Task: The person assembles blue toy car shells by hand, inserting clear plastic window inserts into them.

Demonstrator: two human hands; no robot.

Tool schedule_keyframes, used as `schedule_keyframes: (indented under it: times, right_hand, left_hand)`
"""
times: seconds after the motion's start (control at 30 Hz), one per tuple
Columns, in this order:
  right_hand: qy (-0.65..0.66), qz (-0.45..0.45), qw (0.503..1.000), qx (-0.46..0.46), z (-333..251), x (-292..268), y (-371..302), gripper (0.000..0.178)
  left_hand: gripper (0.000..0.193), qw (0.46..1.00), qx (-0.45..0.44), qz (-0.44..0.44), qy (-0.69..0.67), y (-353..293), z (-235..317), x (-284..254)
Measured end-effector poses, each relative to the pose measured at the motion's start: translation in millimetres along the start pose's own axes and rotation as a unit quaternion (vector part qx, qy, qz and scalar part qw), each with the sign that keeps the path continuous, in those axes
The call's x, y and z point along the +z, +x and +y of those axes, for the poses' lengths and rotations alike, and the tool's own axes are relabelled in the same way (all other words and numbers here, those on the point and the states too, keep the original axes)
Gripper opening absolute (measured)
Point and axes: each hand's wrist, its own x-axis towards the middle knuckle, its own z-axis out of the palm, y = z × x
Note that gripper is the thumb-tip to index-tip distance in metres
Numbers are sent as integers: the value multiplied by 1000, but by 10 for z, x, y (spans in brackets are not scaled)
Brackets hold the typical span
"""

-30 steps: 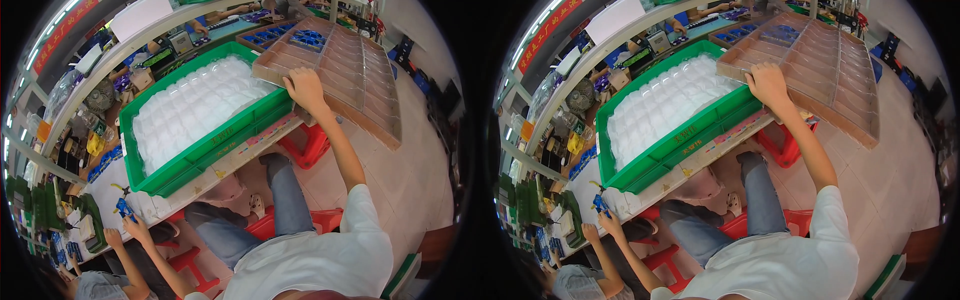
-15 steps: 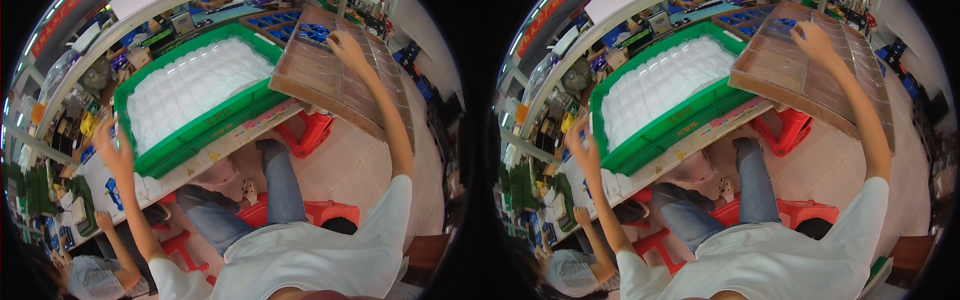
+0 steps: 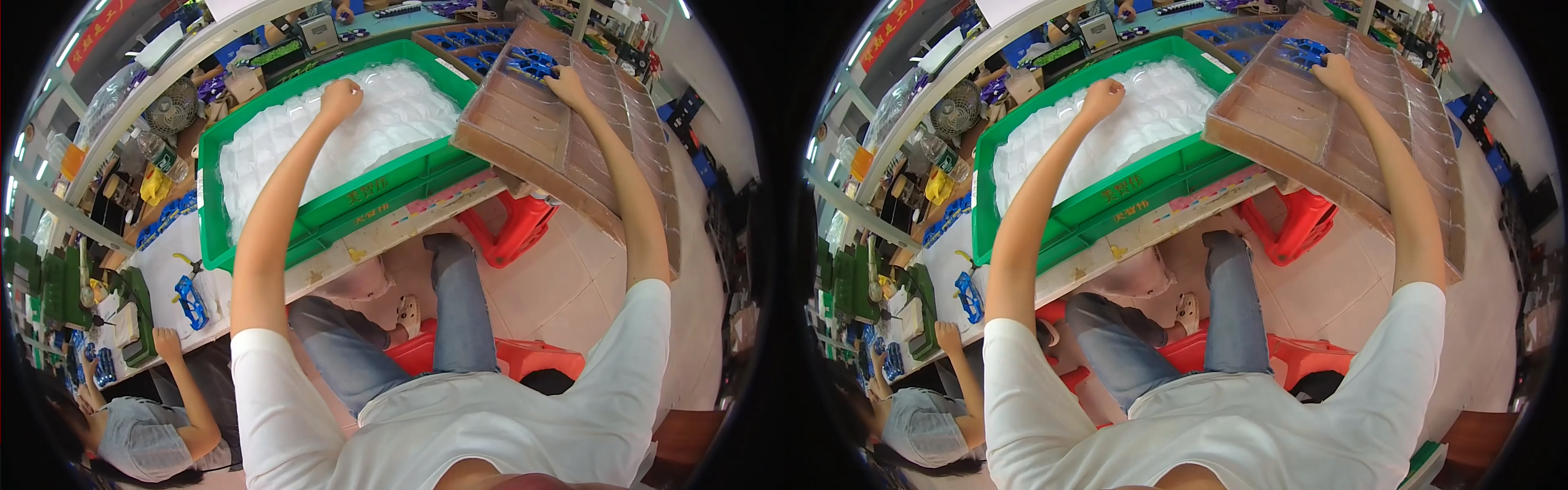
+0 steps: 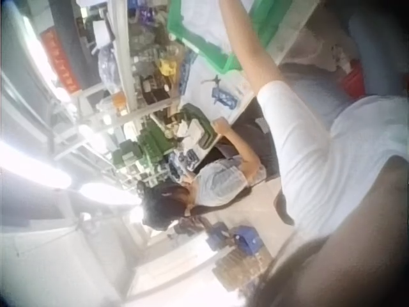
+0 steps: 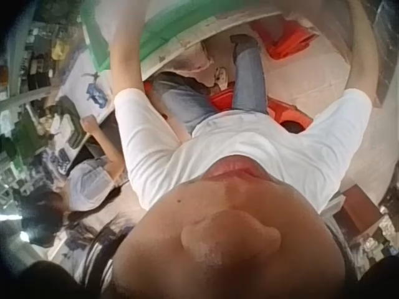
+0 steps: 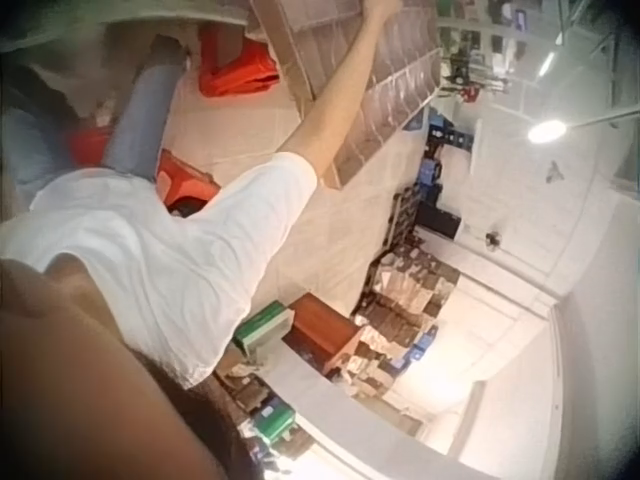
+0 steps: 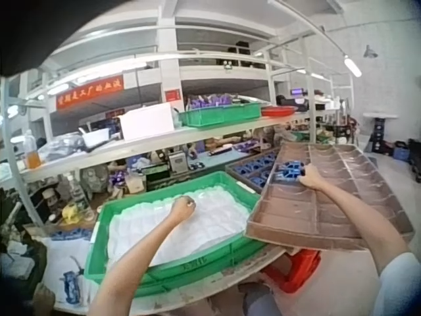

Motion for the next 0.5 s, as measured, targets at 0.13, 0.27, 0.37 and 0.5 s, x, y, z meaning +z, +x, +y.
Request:
schedule_keyframes:
  times: [0.13, 0.27, 0.37, 0.5]
  right_hand:
    - [-87, 3, 995, 40, -26, 83, 81, 42]
    - [-160, -110, 975, 109, 60, 96, 165, 50]
    - [-206, -112, 967, 103, -21, 182, 201, 52]
    - [-196, -98, 971, 94, 13, 187, 202, 51]
  left_hand:
    - [38, 995, -31, -42, 87, 269, 96, 273]
    - [48, 985, -139, -14, 105, 403, 363, 496]
    - [46, 976, -209, 33, 51, 472, 260, 465]
    - [44, 979, -185, 66, 58, 459, 172, 537]
